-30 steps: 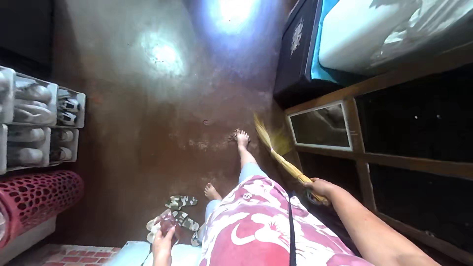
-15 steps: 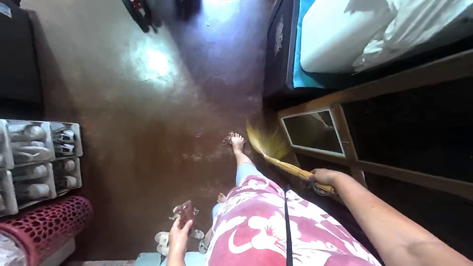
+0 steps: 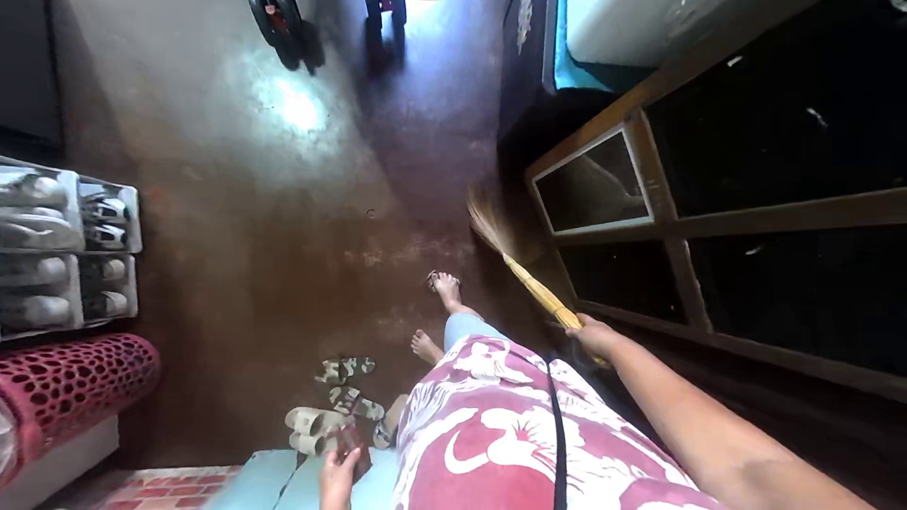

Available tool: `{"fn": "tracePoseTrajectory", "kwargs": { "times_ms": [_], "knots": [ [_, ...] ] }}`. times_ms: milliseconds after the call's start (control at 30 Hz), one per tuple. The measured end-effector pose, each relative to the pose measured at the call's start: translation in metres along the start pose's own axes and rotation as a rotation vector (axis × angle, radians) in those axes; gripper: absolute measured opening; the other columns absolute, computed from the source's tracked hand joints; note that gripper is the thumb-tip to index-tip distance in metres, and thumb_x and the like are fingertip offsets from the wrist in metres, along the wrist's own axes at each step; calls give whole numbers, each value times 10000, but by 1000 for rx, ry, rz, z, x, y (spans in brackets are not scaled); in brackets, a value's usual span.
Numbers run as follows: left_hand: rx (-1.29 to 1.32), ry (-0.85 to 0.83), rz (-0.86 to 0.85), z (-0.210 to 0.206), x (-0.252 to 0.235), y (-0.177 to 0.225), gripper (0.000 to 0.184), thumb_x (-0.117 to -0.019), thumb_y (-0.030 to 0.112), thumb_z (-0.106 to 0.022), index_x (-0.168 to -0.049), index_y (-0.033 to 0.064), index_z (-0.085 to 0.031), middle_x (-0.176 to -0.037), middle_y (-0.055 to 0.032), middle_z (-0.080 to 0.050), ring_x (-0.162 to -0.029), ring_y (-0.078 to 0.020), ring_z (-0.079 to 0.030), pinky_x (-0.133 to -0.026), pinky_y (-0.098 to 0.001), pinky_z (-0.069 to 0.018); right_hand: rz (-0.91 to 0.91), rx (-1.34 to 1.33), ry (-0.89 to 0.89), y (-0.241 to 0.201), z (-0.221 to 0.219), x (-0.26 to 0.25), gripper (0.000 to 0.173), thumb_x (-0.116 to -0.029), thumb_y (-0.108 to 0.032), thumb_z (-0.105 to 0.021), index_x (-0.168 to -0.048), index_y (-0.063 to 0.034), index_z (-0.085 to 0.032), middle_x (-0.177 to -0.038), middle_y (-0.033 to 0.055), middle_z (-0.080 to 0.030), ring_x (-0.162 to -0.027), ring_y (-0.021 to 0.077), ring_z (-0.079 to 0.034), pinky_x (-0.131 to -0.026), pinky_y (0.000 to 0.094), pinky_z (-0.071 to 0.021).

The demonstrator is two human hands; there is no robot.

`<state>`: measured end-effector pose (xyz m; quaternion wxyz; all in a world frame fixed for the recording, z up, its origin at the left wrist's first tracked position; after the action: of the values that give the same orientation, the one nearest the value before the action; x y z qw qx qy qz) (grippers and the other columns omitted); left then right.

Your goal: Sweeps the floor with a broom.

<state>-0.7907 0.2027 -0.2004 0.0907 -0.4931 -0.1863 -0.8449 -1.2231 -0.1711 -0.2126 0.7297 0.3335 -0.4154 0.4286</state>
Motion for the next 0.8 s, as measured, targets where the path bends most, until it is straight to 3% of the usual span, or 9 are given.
{"fn": "tracePoseTrajectory", "kwargs": {
  "times_ms": [67, 133, 333, 433, 500, 633, 733, 800],
  "knots": [
    [28, 25, 50, -3, 14, -18, 396, -954, 27, -679, -1313, -81, -552, -1217, -282, -632, -1078, -338, -642, -950, -496, -519, 29, 38, 40, 6, 8, 8, 570, -1069, -315, -576, -1562, -84, -406, -1340, 305, -611, -1243, 481, -595, -1021, 674, -458],
    [87, 50, 66, -5, 26, -19, 407, -966, 47, -670, -1328, -82, -538, -1215, -283, -625, -1062, -328, -640, -940, -488, -521, 50, 32, 16, -16, 24, 41, 529, -1089, -259, -543, -1545, -27, -408, -1365, 328, -585, -1268, 493, -574, -1047, 663, -439],
    [152, 66, 73, -13, 50, 16, 431, -998, 48, -611, -1386, -89, -481, -1286, -304, -581, -1118, -336, -610, -974, -486, -494, 49, 114, -49, -55, 39, 52, 480, -1101, -227, -513, -1476, 67, -456, -1411, 329, -550, -1330, 469, -533, -1103, 615, -405],
    [111, 87, -24, -10, 33, 30, 432, -998, 49, -616, -1383, -99, -489, -1283, -312, -581, -1119, -348, -610, -969, -496, -496, 98, 138, -45, -79, 38, 71, 468, -1101, -196, -504, -1451, 113, -466, -1442, 336, -528, -1384, 460, -496, -1145, 592, -375],
    [84, 93, -83, -3, 17, 19, 451, -980, 67, -658, -1377, -88, -510, -1283, -298, -599, -1132, -347, -623, -978, -501, -504, 94, 68, -16, -78, 26, 91, 457, -1097, -169, -505, -1460, 104, -461, -1440, 340, -529, -1381, 469, -497, -1140, 598, -377],
    [84, 58, -143, 16, 0, 1, 471, -962, 37, -665, -1389, -81, -503, -1302, -285, -595, -1149, -332, -617, -984, -495, -506, 41, -42, 59, -35, -3, 62, 500, -1089, -243, -536, -1525, -19, -436, -1352, 322, -593, -1231, 491, -592, -1011, 650, -462],
    [85, 40, -123, 29, -2, -29, 454, -952, 26, -659, -1365, -89, -512, -1286, -285, -599, -1136, -326, -620, -981, -491, -511, 4, -64, 48, -26, 4, 92, 527, -1106, -230, -498, -1583, -53, -360, -1414, 330, -548, -1286, 506, -552, -1050, 661, -431],
    [109, 44, -69, 33, 1, -57, 459, -956, 35, -656, -1369, -93, -499, -1268, -292, -602, -1104, -332, -629, -959, -498, -519, 61, -1, 67, -11, 14, 87, 549, -1110, -254, -490, -1593, -43, -338, -1387, 346, -558, -1224, 513, -588, -997, 660, -467]
  ]
}}
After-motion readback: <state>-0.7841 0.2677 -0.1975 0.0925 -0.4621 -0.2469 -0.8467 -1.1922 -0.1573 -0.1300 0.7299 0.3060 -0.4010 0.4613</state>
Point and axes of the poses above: each hand's wrist, its own x-axis away from the middle knuckle, its own z-axis out of the back of the hand, y = z × x, the point moved 1 cm from there along -x, towards the middle knuckle
